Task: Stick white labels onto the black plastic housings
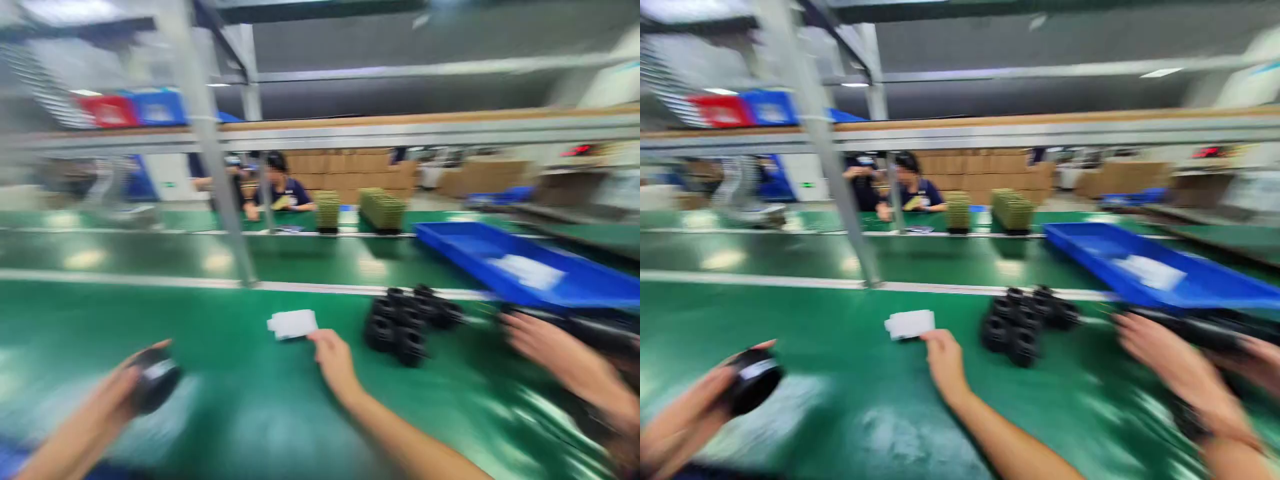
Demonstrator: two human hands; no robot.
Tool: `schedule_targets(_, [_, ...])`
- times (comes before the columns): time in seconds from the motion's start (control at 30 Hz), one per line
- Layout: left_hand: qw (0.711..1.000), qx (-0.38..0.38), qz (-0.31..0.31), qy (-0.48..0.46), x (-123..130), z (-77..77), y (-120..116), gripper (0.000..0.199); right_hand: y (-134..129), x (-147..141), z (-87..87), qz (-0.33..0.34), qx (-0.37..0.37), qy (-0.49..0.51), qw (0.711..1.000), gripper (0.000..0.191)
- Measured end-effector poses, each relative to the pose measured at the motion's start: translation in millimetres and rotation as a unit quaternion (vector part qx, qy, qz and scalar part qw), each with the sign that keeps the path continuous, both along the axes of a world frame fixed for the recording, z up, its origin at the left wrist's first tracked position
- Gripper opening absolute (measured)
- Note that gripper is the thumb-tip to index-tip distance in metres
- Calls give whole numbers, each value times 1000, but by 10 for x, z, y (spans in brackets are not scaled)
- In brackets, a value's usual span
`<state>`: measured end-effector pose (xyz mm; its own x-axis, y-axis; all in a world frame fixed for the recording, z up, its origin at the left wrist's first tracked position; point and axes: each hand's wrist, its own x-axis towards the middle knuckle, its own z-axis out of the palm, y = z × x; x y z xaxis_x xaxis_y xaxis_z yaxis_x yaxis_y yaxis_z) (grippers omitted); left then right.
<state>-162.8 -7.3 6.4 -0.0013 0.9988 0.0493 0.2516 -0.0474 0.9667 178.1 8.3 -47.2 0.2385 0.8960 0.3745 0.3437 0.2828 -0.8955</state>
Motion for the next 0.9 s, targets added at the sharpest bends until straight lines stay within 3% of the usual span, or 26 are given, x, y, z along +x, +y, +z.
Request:
schedule_targets(0.07, [995, -47, 36, -77, -54, 93, -333, 72, 65, 88, -47, 36, 23, 25, 999, 34])
schedule_targets(0.13, [986, -66, 27, -153, 79, 74, -461, 78, 96, 112, -126, 76, 50, 33, 995, 27])
schedule_targets(0.27, [975, -57, -19, -212, 555, -131, -455, 65, -205, -6, -209, 191, 93, -49, 976, 18])
schedule_targets(0.43, [956, -38, -116, -265, 1031, -261, -394, 57, -428, -204, -150, 306, 17, -45, 951, 32])
schedule_targets(0.63, [939, -49, -164, -298, 1322, -305, -258, 51, -390, -177, -29, 303, -51, 60, 950, 39])
schedule_targets(0.77, [957, -13, -157, -245, 1422, -286, -235, 49, -362, -159, -77, 276, -83, 105, 952, 37])
schedule_targets(0.9, [971, 42, -149, -180, 1492, -312, -224, 42, -335, -160, -95, 291, -74, 101, 949, 37])
